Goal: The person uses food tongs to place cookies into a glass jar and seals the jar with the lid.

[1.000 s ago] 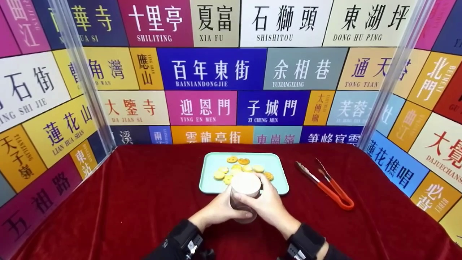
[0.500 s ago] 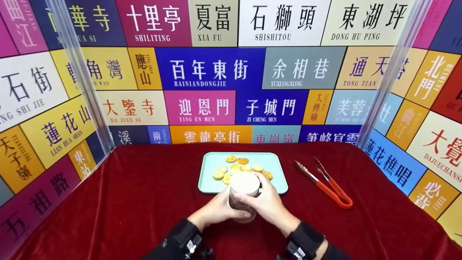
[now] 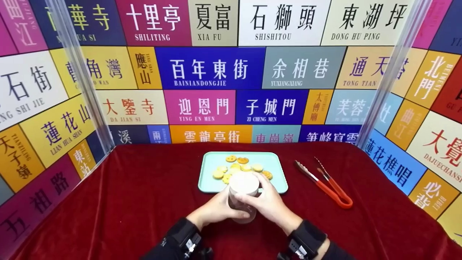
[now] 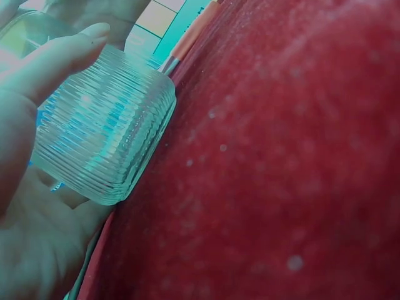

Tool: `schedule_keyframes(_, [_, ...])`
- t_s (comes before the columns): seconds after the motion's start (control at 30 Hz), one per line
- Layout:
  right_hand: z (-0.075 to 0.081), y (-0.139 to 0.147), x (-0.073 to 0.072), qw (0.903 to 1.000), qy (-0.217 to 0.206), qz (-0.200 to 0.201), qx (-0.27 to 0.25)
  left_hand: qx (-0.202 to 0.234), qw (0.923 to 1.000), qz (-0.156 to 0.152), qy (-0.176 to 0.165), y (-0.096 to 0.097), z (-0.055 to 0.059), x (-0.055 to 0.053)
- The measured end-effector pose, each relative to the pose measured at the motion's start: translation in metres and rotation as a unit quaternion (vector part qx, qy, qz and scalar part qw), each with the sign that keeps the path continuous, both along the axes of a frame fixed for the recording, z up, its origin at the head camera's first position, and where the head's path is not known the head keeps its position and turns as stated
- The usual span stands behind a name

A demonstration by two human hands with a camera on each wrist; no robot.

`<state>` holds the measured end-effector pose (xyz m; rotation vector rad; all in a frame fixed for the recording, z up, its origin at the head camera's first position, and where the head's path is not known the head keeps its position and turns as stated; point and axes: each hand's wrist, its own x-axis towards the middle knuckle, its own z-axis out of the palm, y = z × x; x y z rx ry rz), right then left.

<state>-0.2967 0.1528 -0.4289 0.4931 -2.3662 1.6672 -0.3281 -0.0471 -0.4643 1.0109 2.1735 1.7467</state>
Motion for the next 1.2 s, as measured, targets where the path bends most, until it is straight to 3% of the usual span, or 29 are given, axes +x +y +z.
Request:
schedule_keyframes(0.33, [0.0036,0.0008,0.0011,0.9992,-0.021,0.033,-0.010,-0.004,1.0000,-0.005,0.002,0.0008,-0.0007,-0.0016])
schedule_keyframes(0.77, [0.0025,-0.0066,0.0053,0.9992,-0.017,-0.037,-0.002,0.001,0.9999,-0.017,0.000,0.0020,-0.0030,-0.0037])
schedule_keyframes(1.2, [0.0000,-0.0054,0.0040,0.9989,-0.023,-0.039,0.010,0.002,0.9997,-0.022,0.000,0.0012,-0.0020,-0.0041])
